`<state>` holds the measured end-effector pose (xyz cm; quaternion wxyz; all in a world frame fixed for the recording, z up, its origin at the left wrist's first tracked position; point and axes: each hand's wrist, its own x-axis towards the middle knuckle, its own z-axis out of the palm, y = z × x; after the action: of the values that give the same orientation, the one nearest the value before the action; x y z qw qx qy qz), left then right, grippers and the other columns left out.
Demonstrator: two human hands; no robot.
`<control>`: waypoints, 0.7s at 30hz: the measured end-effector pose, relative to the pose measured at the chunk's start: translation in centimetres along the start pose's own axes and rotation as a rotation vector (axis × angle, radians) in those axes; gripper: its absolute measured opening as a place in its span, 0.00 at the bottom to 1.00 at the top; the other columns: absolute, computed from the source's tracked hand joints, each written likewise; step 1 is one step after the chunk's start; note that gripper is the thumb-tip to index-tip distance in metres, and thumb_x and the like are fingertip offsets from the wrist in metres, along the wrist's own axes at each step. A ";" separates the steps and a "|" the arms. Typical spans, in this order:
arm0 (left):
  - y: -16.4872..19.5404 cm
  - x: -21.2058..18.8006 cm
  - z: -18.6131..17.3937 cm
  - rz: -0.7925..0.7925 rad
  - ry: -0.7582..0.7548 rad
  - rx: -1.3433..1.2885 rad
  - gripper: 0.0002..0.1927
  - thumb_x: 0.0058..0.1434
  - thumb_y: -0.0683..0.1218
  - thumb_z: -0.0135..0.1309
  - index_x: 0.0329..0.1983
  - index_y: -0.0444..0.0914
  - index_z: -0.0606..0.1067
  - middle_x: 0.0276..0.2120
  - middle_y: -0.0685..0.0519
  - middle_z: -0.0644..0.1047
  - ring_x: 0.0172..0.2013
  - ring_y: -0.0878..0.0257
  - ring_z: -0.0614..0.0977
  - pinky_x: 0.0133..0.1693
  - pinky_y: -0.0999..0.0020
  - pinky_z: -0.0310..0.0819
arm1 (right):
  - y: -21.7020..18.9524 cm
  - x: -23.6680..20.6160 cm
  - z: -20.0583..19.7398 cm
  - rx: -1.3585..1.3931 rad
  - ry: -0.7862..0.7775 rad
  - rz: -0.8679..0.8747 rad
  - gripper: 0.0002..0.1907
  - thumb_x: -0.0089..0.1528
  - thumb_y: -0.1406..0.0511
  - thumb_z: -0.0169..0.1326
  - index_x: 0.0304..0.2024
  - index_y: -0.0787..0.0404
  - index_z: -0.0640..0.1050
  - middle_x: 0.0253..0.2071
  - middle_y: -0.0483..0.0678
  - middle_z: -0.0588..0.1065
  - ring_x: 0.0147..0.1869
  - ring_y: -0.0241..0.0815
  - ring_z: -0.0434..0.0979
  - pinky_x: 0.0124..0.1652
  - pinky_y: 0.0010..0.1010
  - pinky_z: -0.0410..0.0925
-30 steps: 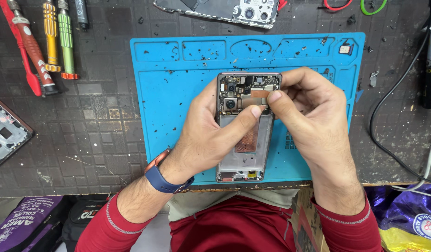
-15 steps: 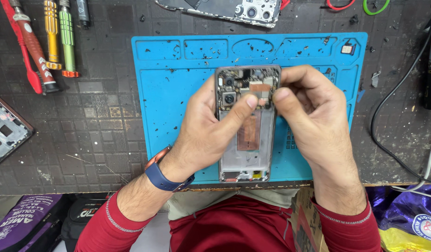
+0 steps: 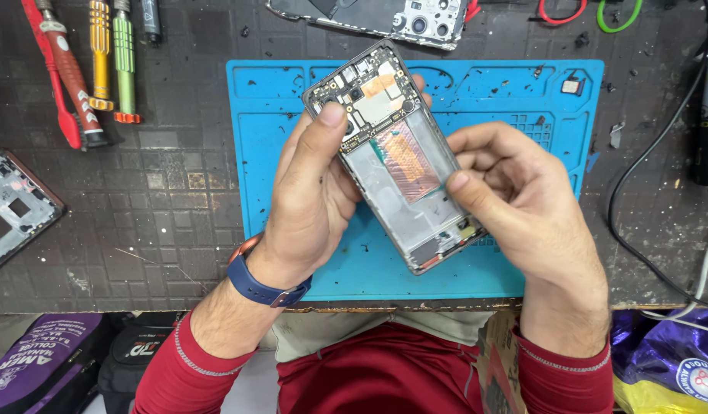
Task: The person works on a disassembled smartphone on a blue silicone mat. They apply adhesive from a tube into the empty phone frame, pick up the motherboard assembly, seat it into the new frame, then fold and press an orange flex cable and press components into place by hand.
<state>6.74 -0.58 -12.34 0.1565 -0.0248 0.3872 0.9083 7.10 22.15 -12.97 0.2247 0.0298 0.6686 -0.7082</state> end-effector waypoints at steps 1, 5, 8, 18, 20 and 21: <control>0.1 0.0 0.0 -0.010 0.019 0.011 0.28 0.80 0.56 0.41 0.70 0.30 0.64 0.65 0.42 0.72 0.63 0.56 0.77 0.66 0.57 0.73 | 0.0 0.0 -0.1 0.000 0.024 -0.009 0.14 0.67 0.69 0.58 0.55 0.67 0.76 0.41 0.43 0.78 0.42 0.26 0.75 0.40 0.17 0.69; 0.4 -0.2 0.0 -0.019 0.091 0.078 0.27 0.77 0.55 0.41 0.71 0.32 0.63 0.63 0.44 0.73 0.62 0.56 0.77 0.66 0.56 0.74 | -0.1 -0.1 -0.4 -0.001 0.159 -0.104 0.11 0.70 0.68 0.59 0.53 0.67 0.78 0.41 0.42 0.78 0.41 0.26 0.74 0.42 0.17 0.68; 0.5 -0.6 -0.4 0.009 0.094 0.183 0.26 0.77 0.53 0.42 0.69 0.32 0.64 0.59 0.45 0.74 0.58 0.59 0.79 0.61 0.59 0.78 | -0.6 -0.2 -0.3 -0.058 0.267 -0.193 0.10 0.71 0.67 0.60 0.52 0.67 0.78 0.42 0.41 0.78 0.43 0.26 0.74 0.44 0.16 0.67; 1.1 -2.9 -0.8 -0.029 0.286 0.715 0.18 0.70 0.41 0.54 0.61 0.30 0.71 0.43 0.51 0.83 0.40 0.73 0.81 0.38 0.79 0.77 | -1.6 -0.2 0.5 -0.704 0.299 -0.439 0.07 0.65 0.71 0.64 0.46 0.62 0.83 0.40 0.47 0.79 0.45 0.40 0.76 0.49 0.29 0.67; 1.6 -3.1 -0.5 -0.083 0.342 0.818 0.17 0.68 0.42 0.55 0.58 0.32 0.74 0.41 0.52 0.84 0.37 0.75 0.81 0.35 0.80 0.77 | -1.6 -0.1 0.6 -0.750 0.273 -0.454 0.07 0.63 0.71 0.64 0.45 0.61 0.83 0.40 0.48 0.79 0.46 0.42 0.75 0.49 0.31 0.67; 1.9 -3.1 -0.3 -0.101 0.359 0.867 0.16 0.67 0.42 0.55 0.56 0.32 0.75 0.39 0.53 0.84 0.35 0.76 0.81 0.34 0.80 0.77 | -1.6 -0.1 0.7 -0.759 0.263 -0.450 0.08 0.63 0.71 0.64 0.45 0.61 0.84 0.40 0.47 0.79 0.46 0.43 0.74 0.48 0.31 0.67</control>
<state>9.04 -2.87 -10.73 0.1270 -0.1324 0.7500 0.6355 6.81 21.52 -11.40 -0.0267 -0.1110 0.8934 -0.4345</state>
